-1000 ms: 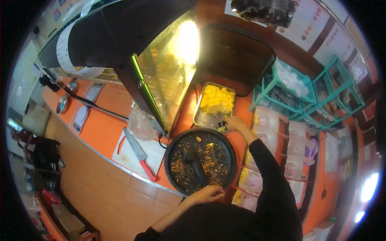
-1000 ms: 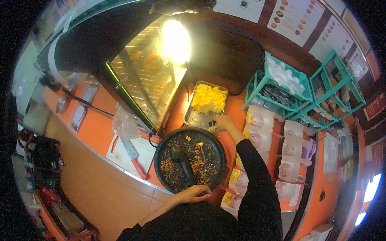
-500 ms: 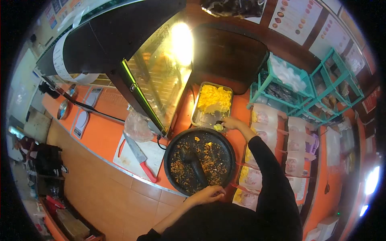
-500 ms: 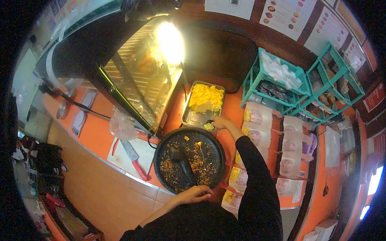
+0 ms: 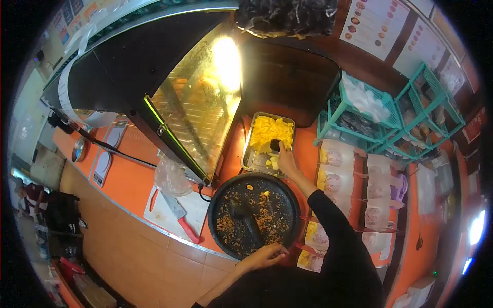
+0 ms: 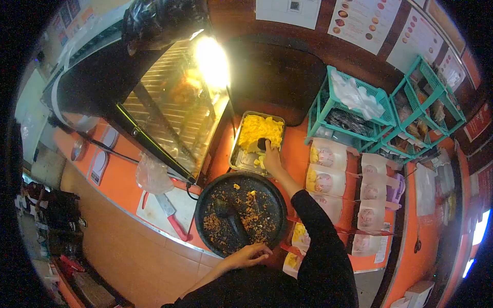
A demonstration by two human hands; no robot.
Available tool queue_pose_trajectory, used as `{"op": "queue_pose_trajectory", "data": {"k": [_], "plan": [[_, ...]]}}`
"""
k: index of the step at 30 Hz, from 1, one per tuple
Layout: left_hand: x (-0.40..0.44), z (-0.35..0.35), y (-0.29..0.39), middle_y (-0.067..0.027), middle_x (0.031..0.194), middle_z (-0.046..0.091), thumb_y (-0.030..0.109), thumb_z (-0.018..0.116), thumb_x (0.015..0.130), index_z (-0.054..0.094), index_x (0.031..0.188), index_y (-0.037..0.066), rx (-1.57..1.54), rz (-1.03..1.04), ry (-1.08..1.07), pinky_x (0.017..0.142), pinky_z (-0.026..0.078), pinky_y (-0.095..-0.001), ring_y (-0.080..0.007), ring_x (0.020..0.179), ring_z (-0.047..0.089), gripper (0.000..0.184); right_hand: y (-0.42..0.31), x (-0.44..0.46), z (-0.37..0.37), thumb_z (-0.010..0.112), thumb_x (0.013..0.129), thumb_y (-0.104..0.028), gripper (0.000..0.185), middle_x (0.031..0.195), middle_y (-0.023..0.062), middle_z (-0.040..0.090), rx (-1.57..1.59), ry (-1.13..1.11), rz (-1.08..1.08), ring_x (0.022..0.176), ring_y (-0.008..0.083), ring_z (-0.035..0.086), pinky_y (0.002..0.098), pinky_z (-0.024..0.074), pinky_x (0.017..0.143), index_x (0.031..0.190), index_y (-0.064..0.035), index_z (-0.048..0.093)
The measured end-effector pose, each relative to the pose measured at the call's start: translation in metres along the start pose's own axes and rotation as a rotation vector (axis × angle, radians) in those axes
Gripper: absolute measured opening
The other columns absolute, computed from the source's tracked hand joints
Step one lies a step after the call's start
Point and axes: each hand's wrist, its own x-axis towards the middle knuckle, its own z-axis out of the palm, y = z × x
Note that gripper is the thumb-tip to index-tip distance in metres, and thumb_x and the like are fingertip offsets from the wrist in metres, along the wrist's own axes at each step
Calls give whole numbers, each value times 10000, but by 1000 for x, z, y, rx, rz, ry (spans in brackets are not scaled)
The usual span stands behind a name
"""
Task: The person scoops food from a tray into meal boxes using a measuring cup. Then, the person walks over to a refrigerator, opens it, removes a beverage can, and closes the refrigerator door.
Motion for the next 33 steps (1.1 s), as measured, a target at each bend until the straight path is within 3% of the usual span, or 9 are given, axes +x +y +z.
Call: {"op": "queue_pose_trajectory", "data": {"k": [2,7,10,13,18,23,24,27,33], "plan": [[-1,1,0,-121,1049,617,285,523,972,569,1146,36,-22,-19,-26,811,495,-349,-226,941,620,307,-18,-5,-10,482,816,60,702,1184,377,466,168,-2,127,985,478,554,480,472,800,1445,-76,202],[-4,-1,5,-129,1039,617,288,514,974,563,1149,33,-58,-48,-35,830,492,-357,-246,962,617,313,-12,3,18,462,819,61,671,1262,370,414,125,-37,178,1020,473,541,486,467,833,1444,-74,261],[-4,-1,4,-140,1032,615,289,503,977,559,1150,31,-22,-25,-23,829,492,-362,-255,958,617,316,-12,-1,20,481,775,50,675,1179,344,499,-170,-15,94,1014,466,549,492,471,829,1414,-93,319],[-3,-3,7,-149,1030,615,289,496,978,558,1149,29,5,-27,-41,828,490,-363,-263,952,617,318,-8,-2,17,558,799,-28,612,1074,333,552,-241,-84,12,957,450,590,494,497,747,1360,-105,325],[-3,0,2,-152,1031,616,288,500,974,561,1144,30,5,-9,-39,822,488,-364,-263,945,616,314,-17,-15,-13,539,764,-27,533,1053,271,571,-252,-148,-159,924,441,602,504,494,750,1276,-139,440],[-8,-2,7,-142,1029,620,283,517,967,571,1139,28,-21,-54,-15,828,489,-367,-263,956,616,312,-19,-22,-56,608,763,-206,505,1026,189,645,-440,-464,-226,916,375,642,460,509,731,1253,-180,487],[-9,-1,6,-142,1029,620,283,517,967,571,1139,28,-22,-54,-16,828,489,-367,-263,956,616,312,-28,-22,-70,549,786,-124,510,991,164,661,-357,-531,-142,902,378,639,484,503,739,1291,-154,483],[-8,3,1,-140,1045,617,279,518,966,573,1135,29,-13,-34,-37,846,484,-369,-258,976,610,307,-24,-9,-74,529,795,-126,475,1029,176,655,-229,-338,-79,928,386,632,484,502,756,1269,-121,491],[-7,1,0,-138,1028,611,266,515,967,573,1130,25,26,-20,-9,867,473,-364,-253,993,600,297,0,10,-45,522,775,-118,492,1046,192,650,-301,-262,-164,955,380,629,484,502,782,1267,-115,491]]}}
